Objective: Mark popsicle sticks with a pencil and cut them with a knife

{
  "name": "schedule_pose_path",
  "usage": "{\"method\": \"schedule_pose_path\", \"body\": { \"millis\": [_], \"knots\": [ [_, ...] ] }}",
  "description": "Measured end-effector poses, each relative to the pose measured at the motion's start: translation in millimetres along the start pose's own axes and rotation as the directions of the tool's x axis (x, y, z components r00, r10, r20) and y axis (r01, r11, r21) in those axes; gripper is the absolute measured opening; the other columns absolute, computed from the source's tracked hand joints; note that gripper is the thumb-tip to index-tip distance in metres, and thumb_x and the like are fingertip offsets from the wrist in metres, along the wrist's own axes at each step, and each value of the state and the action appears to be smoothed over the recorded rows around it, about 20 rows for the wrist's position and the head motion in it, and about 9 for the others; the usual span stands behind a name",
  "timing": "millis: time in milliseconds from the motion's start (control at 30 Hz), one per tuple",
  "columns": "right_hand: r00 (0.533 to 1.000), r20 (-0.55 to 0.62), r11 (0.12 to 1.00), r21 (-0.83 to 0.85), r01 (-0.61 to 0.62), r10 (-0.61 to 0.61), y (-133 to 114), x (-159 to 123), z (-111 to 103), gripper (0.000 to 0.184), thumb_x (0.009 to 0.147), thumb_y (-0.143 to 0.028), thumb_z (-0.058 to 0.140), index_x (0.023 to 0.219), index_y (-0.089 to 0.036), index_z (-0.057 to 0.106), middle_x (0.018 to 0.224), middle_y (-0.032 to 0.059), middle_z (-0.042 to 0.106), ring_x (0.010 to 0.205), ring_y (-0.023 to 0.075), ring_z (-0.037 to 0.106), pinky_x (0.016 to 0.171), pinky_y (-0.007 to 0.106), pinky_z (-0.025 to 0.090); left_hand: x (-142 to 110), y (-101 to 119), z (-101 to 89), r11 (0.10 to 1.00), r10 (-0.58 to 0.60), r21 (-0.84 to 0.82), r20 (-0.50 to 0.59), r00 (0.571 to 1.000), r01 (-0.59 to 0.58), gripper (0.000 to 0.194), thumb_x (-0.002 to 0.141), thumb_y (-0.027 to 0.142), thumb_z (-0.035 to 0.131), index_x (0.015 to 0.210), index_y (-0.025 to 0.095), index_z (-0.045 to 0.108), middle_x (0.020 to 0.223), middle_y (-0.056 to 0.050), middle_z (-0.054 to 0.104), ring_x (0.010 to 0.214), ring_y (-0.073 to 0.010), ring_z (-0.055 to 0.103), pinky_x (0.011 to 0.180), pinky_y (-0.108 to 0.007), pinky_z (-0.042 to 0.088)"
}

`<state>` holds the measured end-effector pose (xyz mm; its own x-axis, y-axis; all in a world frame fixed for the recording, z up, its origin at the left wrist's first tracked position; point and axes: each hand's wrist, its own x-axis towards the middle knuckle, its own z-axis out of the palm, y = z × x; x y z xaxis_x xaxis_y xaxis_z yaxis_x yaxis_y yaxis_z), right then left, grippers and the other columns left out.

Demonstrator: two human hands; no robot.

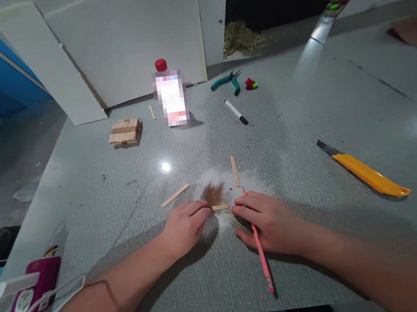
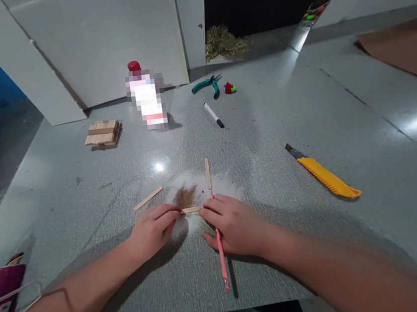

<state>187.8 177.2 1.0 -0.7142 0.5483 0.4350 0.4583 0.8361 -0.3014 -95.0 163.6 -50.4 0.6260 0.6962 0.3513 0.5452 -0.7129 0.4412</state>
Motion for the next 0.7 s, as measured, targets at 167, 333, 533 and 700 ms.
{"method": "schedule_pose_path", "body": {
  "millis": [167, 333, 533, 700],
  "knots": [
    [1.0, -0.007, 1.0, 0.001, 0.013, -0.013, 0.4, 0.0, 1.9, 0.013, 0.103, -0.026, 0.059, 0.103, -0.019, 0.069, 0.096, 0.0107, 0.074, 0.089, 0.0245, 0.07, 0.086, 0.041, 0.065, -0.3, 0.5, -0.4, 1.0, -0.01, -0.016, 0.012, 1.0, 0.01, 0.038, 0.107, 0.044, 0.071, 0.138, 0.022, 0.068, 0.142, -0.011, 0.069, 0.119, -0.0257, 0.072, 0.101, -0.048, 0.065],
    [0.999, -0.026, 1.0, -0.002, -0.029, 0.029, 3.0, -1.1, 2.2, 0.014, 0.101, -0.027, 0.062, 0.109, -0.02, 0.071, 0.101, 0.0112, 0.075, 0.092, 0.0262, 0.072, 0.087, 0.044, 0.065, 0.6, 0.7, -1.6, 0.999, -0.033, -0.025, 0.018, 0.999, 0.034, 0.038, 0.107, 0.044, 0.072, 0.138, 0.022, 0.068, 0.141, -0.011, 0.069, 0.118, -0.0255, 0.072, 0.101, -0.048, 0.065],
    [0.987, -0.026, 0.987, -0.027, -0.157, 0.157, 10.6, -2.6, 0.4, 0.015, 0.101, -0.025, 0.061, 0.111, -0.022, 0.072, 0.104, 0.0124, 0.075, 0.091, 0.0283, 0.071, 0.084, 0.047, 0.064, 1.9, 1.3, -3.5, 0.997, -0.068, -0.032, 0.012, 0.998, 0.068, 0.037, 0.107, 0.044, 0.071, 0.137, 0.022, 0.068, 0.141, -0.011, 0.069, 0.117, -0.0252, 0.072, 0.1, -0.047, 0.065],
    [0.982, 0.034, 0.982, -0.042, -0.182, 0.183, 10.4, -2.6, 1.8, 0.014, 0.099, -0.027, 0.063, 0.107, -0.023, 0.074, 0.102, 0.0116, 0.075, 0.09, 0.028, 0.069, 0.083, 0.046, 0.063, 3.6, 1.7, -4.5, 0.997, -0.061, -0.044, 0.015, 0.998, 0.062, 0.038, 0.107, 0.044, 0.072, 0.137, 0.022, 0.068, 0.14, -0.011, 0.069, 0.117, -0.0253, 0.072, 0.1, -0.047, 0.065]
  ]
}}
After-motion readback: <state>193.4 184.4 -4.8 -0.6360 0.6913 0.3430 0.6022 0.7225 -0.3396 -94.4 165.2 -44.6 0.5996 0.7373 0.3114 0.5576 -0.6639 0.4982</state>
